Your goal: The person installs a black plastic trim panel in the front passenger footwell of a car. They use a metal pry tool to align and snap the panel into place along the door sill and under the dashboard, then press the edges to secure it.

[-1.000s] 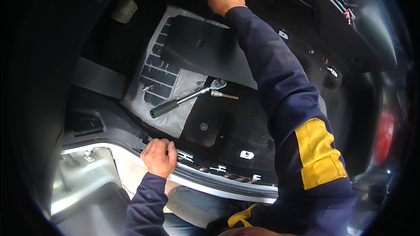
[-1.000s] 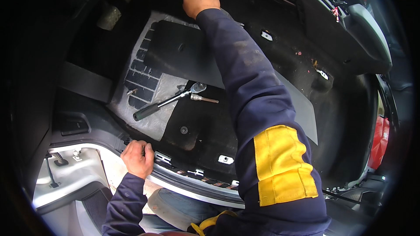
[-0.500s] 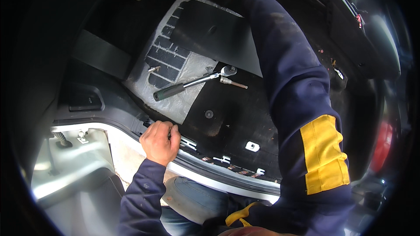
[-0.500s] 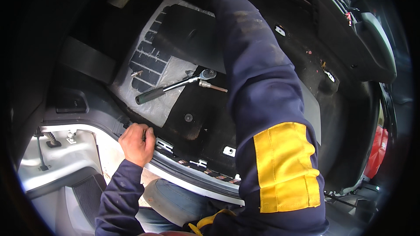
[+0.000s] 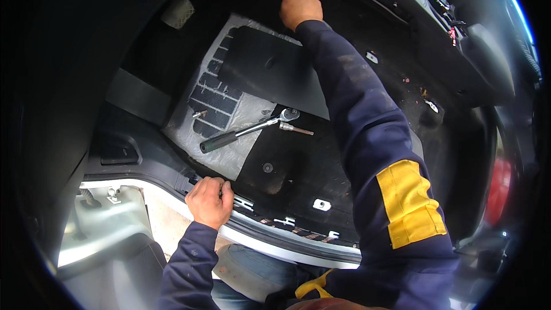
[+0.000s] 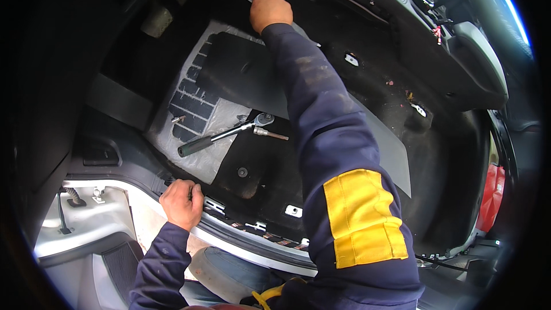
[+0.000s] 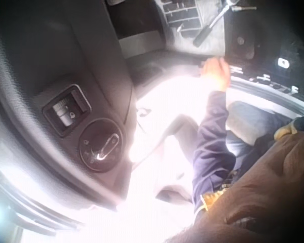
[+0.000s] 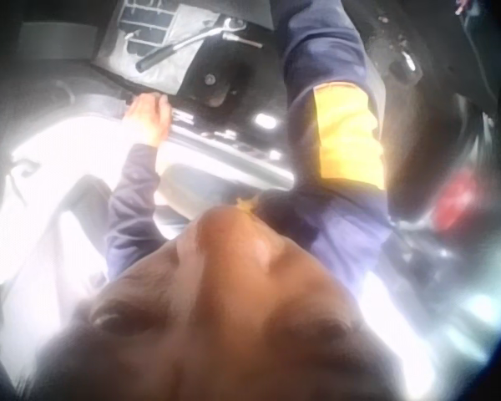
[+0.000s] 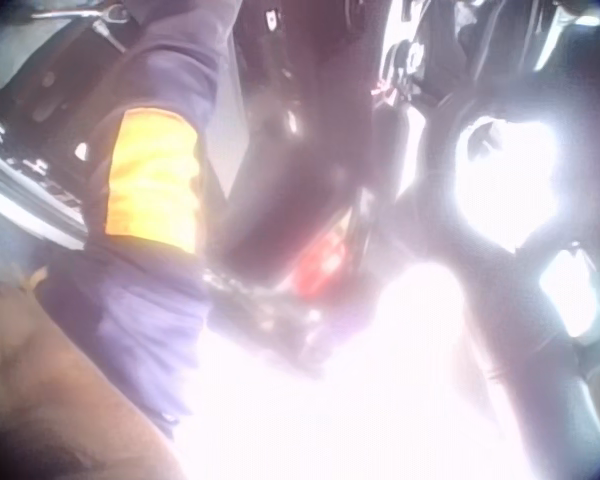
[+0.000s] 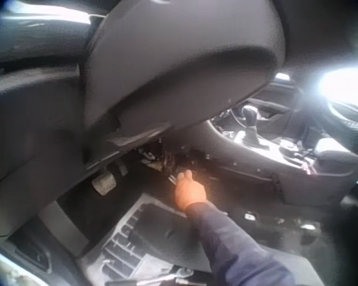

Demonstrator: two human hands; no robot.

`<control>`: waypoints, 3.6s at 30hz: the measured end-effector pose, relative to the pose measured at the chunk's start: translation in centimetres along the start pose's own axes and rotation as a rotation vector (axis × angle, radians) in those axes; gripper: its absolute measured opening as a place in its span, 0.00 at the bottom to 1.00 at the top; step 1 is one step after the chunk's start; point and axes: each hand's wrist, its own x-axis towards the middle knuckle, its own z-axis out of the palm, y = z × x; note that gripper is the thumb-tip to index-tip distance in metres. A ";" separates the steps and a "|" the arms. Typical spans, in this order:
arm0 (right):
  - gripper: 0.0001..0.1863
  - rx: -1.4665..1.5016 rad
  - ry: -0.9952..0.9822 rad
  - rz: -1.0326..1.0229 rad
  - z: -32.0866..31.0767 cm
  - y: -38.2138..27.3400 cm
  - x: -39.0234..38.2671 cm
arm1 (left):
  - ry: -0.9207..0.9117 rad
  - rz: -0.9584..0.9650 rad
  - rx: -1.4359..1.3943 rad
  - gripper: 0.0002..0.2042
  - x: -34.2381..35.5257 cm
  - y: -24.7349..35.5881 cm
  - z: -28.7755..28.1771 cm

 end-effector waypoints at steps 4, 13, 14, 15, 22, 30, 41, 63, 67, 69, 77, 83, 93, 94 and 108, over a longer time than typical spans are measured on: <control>0.16 0.002 -0.043 0.018 -0.4 0.0 -0.1 | 0.010 -0.002 -0.004 0.05 0.0 0.2 0.0; 0.16 -0.007 -0.082 0.042 -0.4 -0.3 0.2 | 0.022 -0.002 -0.008 0.05 -0.1 0.2 0.1; 0.16 -0.009 -0.075 0.041 -0.4 -0.3 0.2 | 0.021 -0.006 -0.005 0.05 -0.2 0.2 0.1; 0.16 -0.011 -0.069 0.039 -0.3 -0.3 0.2 | 0.020 -0.012 -0.002 0.05 -0.2 0.1 0.1; 0.18 0.047 -0.050 0.038 -0.2 -0.2 0.0 | 0.012 -0.006 -0.003 0.05 -0.2 0.1 0.1; 0.17 0.046 -0.029 0.038 0.0 -0.2 0.0 | 0.009 -0.015 -0.007 0.05 -0.2 0.2 0.1; 0.15 0.066 0.037 0.025 1.1 0.2 0.0 | 0.003 -0.022 0.041 0.05 -0.3 0.1 0.3; 0.11 0.142 0.226 0.029 3.2 0.2 0.4 | 0.000 0.011 0.025 0.06 -0.7 -0.6 0.6; 0.11 0.156 0.235 0.016 3.4 0.4 0.5 | -0.011 0.007 0.017 0.06 -0.7 -0.6 0.7; 0.12 0.206 0.194 0.060 3.4 0.3 0.6 | -0.011 0.005 0.015 0.06 -0.6 -0.6 0.7; 0.13 0.179 0.180 0.079 3.1 0.1 0.6 | -0.009 0.016 0.016 0.05 -0.7 -0.7 0.7; 0.13 0.234 0.177 0.092 3.2 0.2 0.4 | -0.004 0.010 0.009 0.05 -0.6 -0.6 0.7; 0.31 0.120 -0.032 0.074 -0.5 -0.2 -2.2 | 0.010 -0.016 0.050 0.05 -0.7 -0.4 0.6; 0.33 0.127 -0.052 0.079 -1.1 -0.4 -2.5 | 0.010 -0.022 0.055 0.05 -0.7 -0.4 0.6; 0.24 0.819 -0.463 -0.021 -11.1 -3.6 -25.9 | -0.016 -0.030 0.080 0.07 -1.0 -0.8 0.8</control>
